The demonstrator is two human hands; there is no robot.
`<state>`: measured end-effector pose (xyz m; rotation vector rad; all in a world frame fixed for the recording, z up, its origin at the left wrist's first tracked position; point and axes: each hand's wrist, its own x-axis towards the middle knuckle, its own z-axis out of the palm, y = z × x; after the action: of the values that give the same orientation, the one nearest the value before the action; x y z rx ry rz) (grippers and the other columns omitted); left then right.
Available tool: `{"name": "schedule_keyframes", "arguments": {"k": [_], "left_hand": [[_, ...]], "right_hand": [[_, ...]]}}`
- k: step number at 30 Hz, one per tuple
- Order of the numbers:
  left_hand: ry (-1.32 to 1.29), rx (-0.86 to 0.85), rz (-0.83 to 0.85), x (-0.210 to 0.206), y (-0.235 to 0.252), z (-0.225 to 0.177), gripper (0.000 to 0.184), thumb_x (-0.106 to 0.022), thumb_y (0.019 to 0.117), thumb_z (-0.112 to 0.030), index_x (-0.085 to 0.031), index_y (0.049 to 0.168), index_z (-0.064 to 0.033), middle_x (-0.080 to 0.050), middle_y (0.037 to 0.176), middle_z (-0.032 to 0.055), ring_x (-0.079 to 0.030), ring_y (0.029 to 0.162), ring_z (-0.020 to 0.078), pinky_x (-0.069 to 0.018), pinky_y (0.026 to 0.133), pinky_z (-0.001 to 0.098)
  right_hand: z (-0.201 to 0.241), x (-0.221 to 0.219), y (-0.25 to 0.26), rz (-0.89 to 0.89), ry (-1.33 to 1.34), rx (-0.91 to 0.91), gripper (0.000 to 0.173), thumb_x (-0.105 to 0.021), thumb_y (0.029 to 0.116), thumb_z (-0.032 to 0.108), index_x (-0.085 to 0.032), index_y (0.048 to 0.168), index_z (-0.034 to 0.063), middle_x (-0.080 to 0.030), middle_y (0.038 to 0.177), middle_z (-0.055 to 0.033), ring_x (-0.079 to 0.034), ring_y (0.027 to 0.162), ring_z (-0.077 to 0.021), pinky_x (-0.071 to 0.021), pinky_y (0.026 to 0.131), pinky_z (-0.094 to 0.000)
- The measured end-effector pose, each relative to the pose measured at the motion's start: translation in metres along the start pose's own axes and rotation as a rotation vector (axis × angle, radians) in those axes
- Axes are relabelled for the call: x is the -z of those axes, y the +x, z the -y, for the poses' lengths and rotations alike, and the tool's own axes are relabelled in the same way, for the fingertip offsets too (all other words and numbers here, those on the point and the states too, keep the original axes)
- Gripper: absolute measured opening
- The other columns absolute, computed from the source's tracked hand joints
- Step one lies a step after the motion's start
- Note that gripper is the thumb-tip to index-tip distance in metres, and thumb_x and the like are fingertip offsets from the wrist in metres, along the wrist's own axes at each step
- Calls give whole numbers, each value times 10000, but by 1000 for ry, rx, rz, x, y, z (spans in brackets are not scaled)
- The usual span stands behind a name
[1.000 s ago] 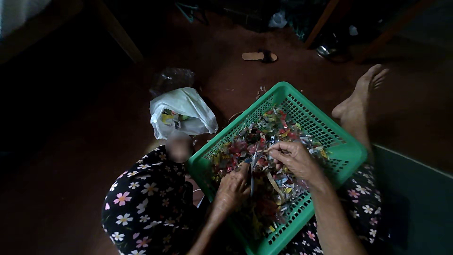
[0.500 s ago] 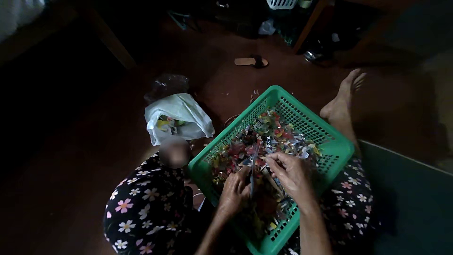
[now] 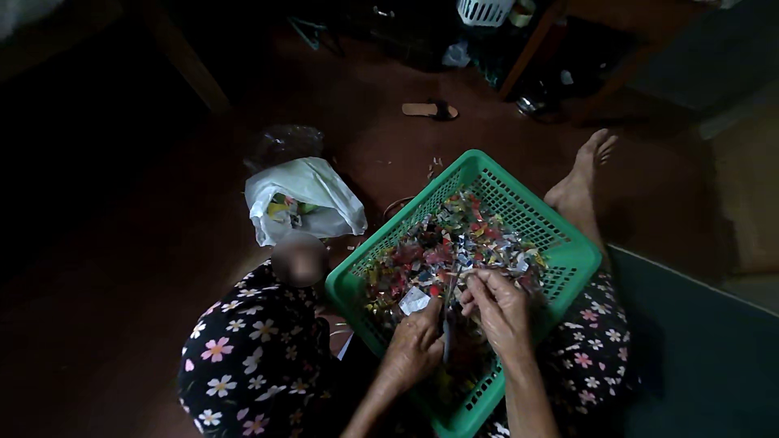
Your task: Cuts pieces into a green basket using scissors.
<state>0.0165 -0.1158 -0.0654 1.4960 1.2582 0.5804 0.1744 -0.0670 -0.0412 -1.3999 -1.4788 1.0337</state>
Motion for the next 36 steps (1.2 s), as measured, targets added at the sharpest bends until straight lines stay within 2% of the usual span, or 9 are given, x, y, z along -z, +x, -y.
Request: {"name": "schedule_keyframes", "arguments": {"k": [7,10,13,15,18,21,27,32,36], "left_hand": [[93,5,-187,-1,2,2,288,-554,961,-218,-655,1160,-36,-647,775,115,-658,730,296,-516,669,508],[80,11,-203,-1,3,1,274,-553,947,-186,-659,1143,-26,-646,782,121,-654,734,300,-510,668,516],[17,-48,-202,-4,7,9,297,-529,931,-207,-666,1118,-19,-640,773,96,-640,713,254,-511,658,472],[0,-37,-123,0,9,10,317,-530,928,-223,-661,1140,-26,-639,824,106,-628,766,255,-500,711,472],[17,30,-5,9,11,6,377,-549,945,-200,-598,1275,-22,-661,964,155,-647,916,302,-511,822,512],[51,40,-27,7,12,2,383,-574,929,-151,-582,1279,4,-653,932,179,-646,884,335,-504,789,538],[16,-26,-146,-7,10,11,253,-569,944,-218,-671,1093,-41,-644,785,81,-639,730,231,-512,685,460],[-5,54,40,-9,1,11,384,-548,948,-179,-576,1296,-19,-665,938,162,-662,868,308,-533,784,515],[69,66,16,-5,5,-2,372,-540,948,-154,-559,1289,-4,-640,911,169,-646,865,329,-515,769,526]], "right_hand": [[2,-5,-7,93,-137,-16,274,-483,1051,153,-686,1083,-28,-661,749,5,-626,606,-33,-549,569,-188],[2,-7,-9,79,-140,21,281,-480,1053,147,-685,1076,-44,-622,712,8,-591,569,-18,-527,536,-174],[-3,-7,-9,51,-214,14,305,-478,1056,175,-694,1076,-39,-613,730,-33,-567,562,-57,-513,532,-227],[-3,-6,-11,56,-277,-18,304,-482,1053,180,-703,1063,-28,-643,775,-62,-583,603,-91,-517,571,-272],[1,-2,-16,118,-330,-53,300,-477,1049,175,-716,1046,-7,-636,775,-58,-574,625,-95,-509,601,-277],[-2,-1,-18,118,-320,-56,305,-479,1048,189,-719,1042,1,-628,764,-44,-571,619,-86,-510,598,-269],[-7,1,-14,74,-331,-5,304,-491,1047,202,-724,1041,6,-664,796,-59,-609,657,-97,-523,622,-281],[-6,4,-9,27,-311,-33,318,-455,1059,179,-687,1036,-38,-612,744,-69,-587,626,-112,-523,605,-294],[-7,1,-10,86,-334,-49,308,-451,1044,187,-674,972,-13,-583,713,-55,-576,623,-124,-511,612,-319]]}}
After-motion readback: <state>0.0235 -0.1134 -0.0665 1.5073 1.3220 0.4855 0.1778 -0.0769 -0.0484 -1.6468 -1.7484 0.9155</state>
